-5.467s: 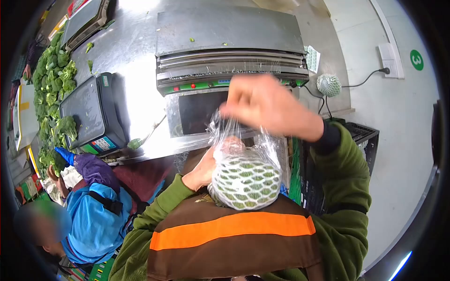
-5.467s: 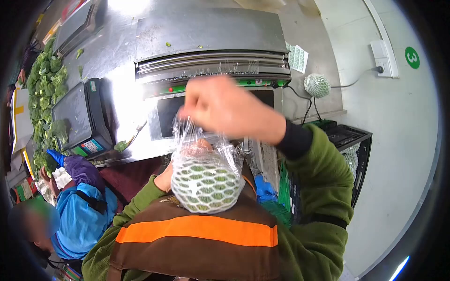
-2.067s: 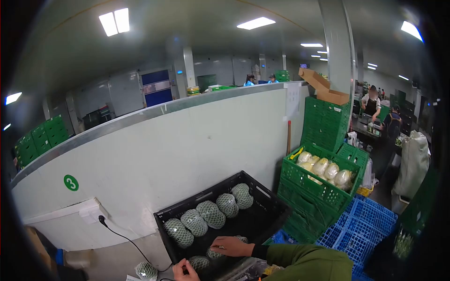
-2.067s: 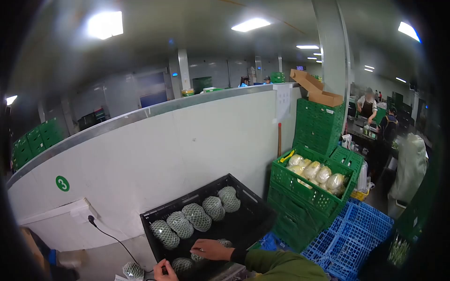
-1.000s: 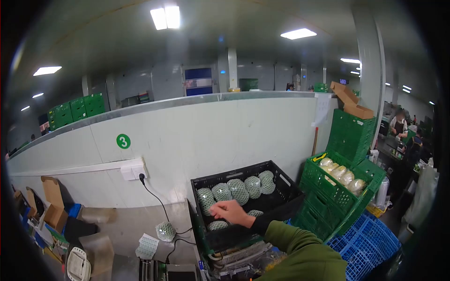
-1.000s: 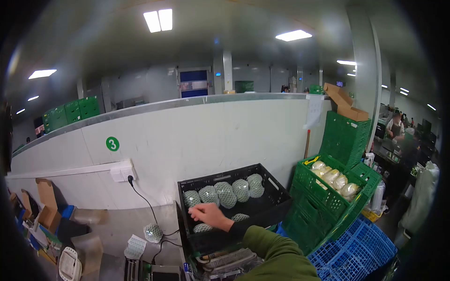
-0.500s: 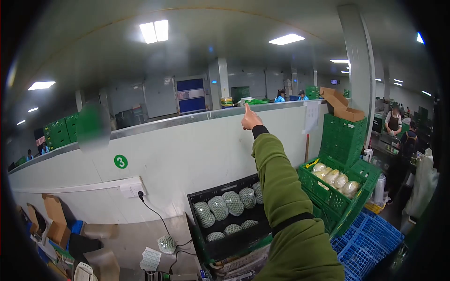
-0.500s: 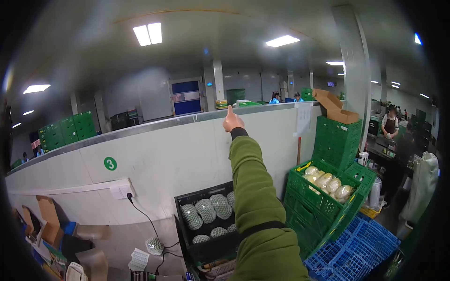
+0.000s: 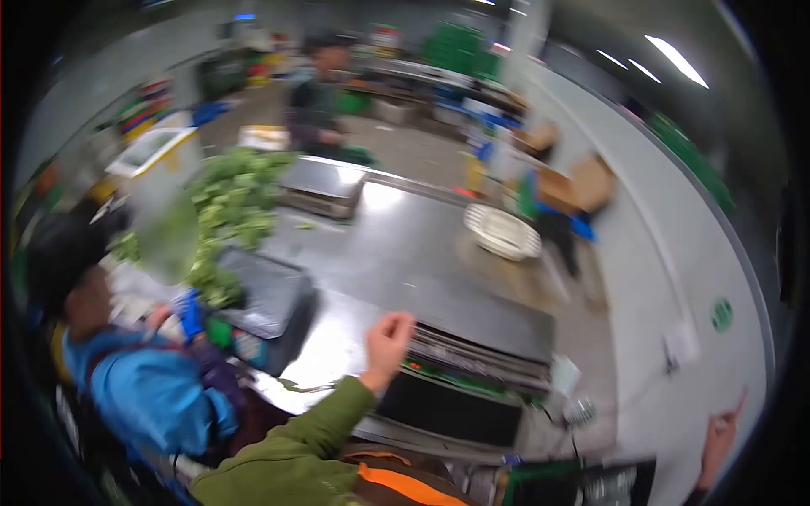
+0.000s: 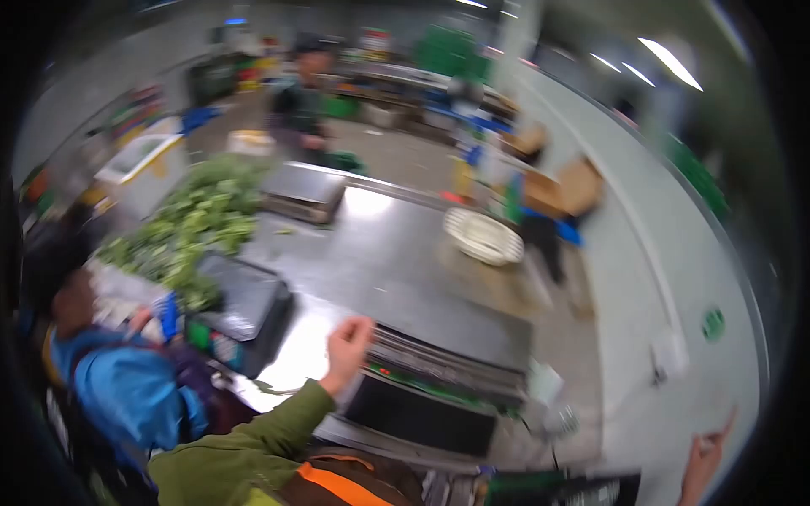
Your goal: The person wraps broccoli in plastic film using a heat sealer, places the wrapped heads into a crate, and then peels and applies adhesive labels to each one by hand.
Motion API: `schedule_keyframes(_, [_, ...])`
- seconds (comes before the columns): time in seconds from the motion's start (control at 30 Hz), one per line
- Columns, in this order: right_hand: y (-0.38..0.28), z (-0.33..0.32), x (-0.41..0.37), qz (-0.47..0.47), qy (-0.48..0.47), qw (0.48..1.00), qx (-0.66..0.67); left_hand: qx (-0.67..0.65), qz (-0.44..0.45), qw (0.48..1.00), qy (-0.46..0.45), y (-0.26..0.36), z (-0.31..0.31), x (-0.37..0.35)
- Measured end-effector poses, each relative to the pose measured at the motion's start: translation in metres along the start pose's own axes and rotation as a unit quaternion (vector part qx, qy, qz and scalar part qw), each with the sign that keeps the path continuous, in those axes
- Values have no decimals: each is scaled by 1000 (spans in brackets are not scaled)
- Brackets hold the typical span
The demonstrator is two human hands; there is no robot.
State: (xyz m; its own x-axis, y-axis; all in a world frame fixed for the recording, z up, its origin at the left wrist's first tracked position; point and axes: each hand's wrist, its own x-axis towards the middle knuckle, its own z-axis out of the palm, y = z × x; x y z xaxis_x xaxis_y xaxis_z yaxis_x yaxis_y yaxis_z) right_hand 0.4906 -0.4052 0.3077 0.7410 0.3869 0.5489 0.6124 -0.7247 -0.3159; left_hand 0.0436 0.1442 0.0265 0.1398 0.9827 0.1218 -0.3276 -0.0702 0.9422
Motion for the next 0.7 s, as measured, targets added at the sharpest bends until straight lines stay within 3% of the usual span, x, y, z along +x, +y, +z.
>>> schedule_keyframes(0.03, [-34,1,23,-46,42,990,-127,22,39,999,17,11,-9,-3])
schedule_keyframes(0.07, [-60,7,44,-75,35,992,-100,32,51,997,39,12,-24,-3])
schedule_keyframes(0.13, [-93,-9,62,-187,172,955,-155,61,70,993,69,22,-49,-15])
schedule_keyframes(0.2, [-132,-3,86,-277,311,884,-210,62,74,989,114,24,-75,-14])
schedule_keyframes(0.33, [-178,-9,109,-275,342,864,-246,78,107,976,175,27,-113,-11])
schedule_keyframes(0.47, [-176,4,136,-267,274,859,-340,132,142,954,230,51,-158,5])
schedule_keyframes(0.53, [-125,27,151,-217,93,944,-229,144,152,943,260,69,-170,12])
schedule_keyframes(0.6, [-61,33,172,-110,57,992,-38,195,154,929,274,80,-179,14])
schedule_keyframes(0.63, [-9,36,178,-119,27,992,15,266,171,906,281,71,-188,16])
schedule_keyframes(0.67, [-19,23,156,-110,-64,992,15,238,158,918,275,70,-183,12])
schedule_keyframes(0.7, [-72,-14,117,-23,-213,977,-11,316,159,889,290,53,-190,16])
